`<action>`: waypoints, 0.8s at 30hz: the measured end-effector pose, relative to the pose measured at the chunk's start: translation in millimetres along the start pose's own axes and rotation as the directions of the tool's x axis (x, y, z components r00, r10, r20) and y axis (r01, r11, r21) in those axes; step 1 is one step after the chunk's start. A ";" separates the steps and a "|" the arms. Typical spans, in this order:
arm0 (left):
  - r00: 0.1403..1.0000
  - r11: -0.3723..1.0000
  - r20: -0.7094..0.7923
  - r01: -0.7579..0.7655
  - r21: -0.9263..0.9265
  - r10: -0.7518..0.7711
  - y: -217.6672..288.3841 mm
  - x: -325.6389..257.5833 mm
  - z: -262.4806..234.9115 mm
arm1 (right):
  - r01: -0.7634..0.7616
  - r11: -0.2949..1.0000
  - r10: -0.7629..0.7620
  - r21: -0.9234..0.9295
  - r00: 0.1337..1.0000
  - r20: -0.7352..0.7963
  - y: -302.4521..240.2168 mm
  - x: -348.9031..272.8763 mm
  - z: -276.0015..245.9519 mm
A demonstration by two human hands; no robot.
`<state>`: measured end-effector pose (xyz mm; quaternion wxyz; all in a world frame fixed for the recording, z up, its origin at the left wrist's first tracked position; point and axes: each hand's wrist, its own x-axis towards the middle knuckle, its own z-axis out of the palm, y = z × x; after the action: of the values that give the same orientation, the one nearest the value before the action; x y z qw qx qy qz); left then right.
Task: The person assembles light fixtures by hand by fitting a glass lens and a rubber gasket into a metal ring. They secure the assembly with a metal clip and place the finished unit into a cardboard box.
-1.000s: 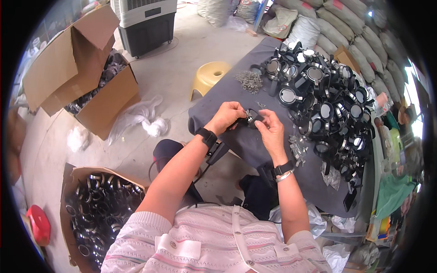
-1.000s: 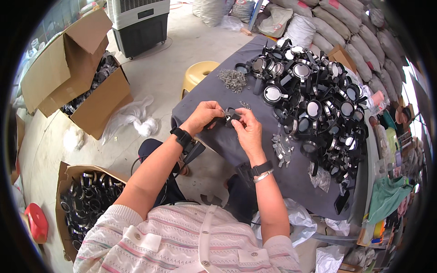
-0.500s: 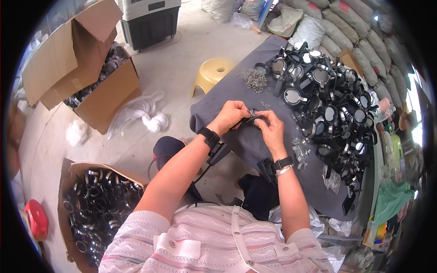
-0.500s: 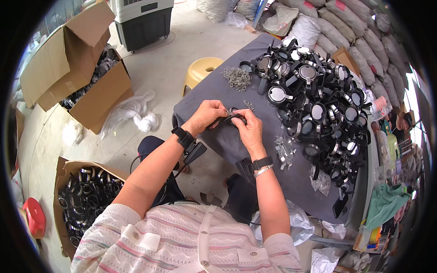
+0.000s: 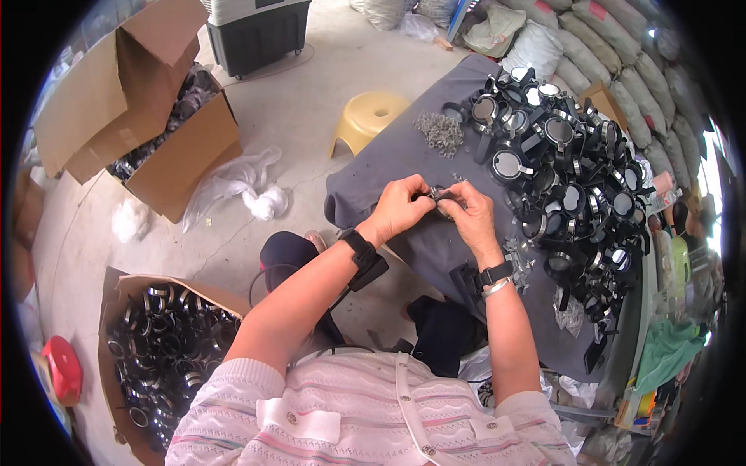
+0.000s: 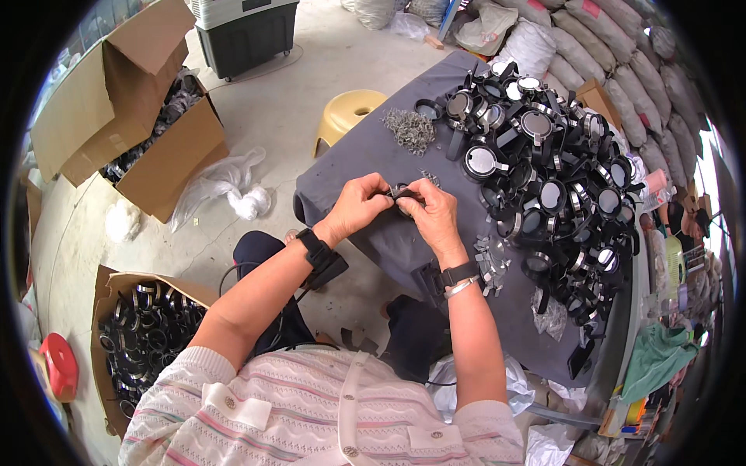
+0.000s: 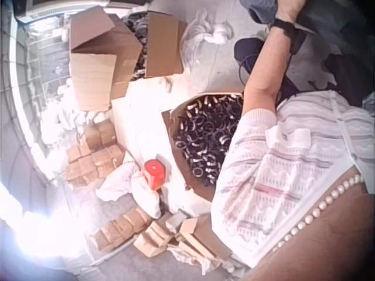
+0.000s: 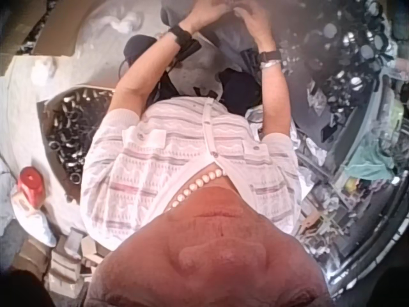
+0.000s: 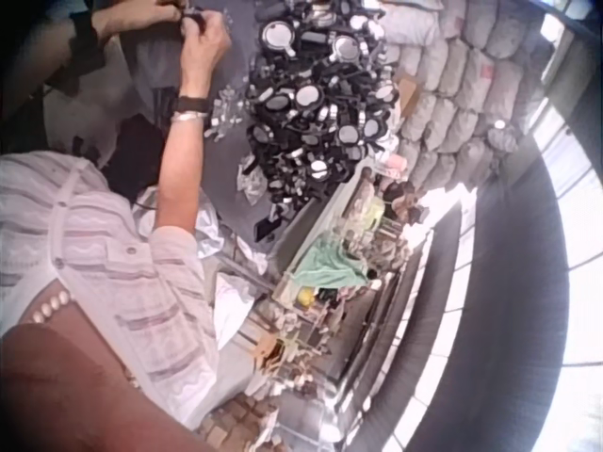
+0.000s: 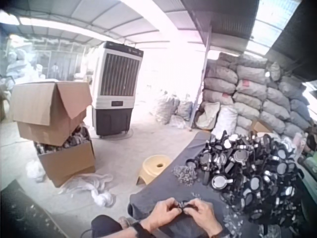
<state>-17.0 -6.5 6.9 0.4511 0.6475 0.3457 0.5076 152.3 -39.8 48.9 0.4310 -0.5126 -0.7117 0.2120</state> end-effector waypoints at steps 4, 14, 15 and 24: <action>0.991 0.949 -0.010 -0.124 0.291 0.132 -1.1 -3.8 -1.0 | -0.079 0.996 0.076 0.033 0.993 0.086 -1.0 8.1 1.3; 0.982 0.936 0.023 -0.185 0.300 0.187 7.3 16.7 1.2 | -0.079 0.991 0.107 -0.107 0.955 0.277 -8.2 60.2 -26.2; 0.982 0.927 0.015 -0.183 0.328 0.188 7.5 15.0 1.2 | -0.108 0.993 0.115 -0.039 0.934 0.338 -3.9 61.3 -25.6; 0.985 0.924 0.016 -0.166 0.344 0.171 2.3 -0.9 2.1 | -0.130 0.988 0.132 0.085 0.991 -0.026 -2.3 4.5 0.0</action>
<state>-15.2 -8.7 8.6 0.2832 0.7400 0.3755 0.4808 150.6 -36.6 52.4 0.4484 -0.5433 -0.6600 0.2611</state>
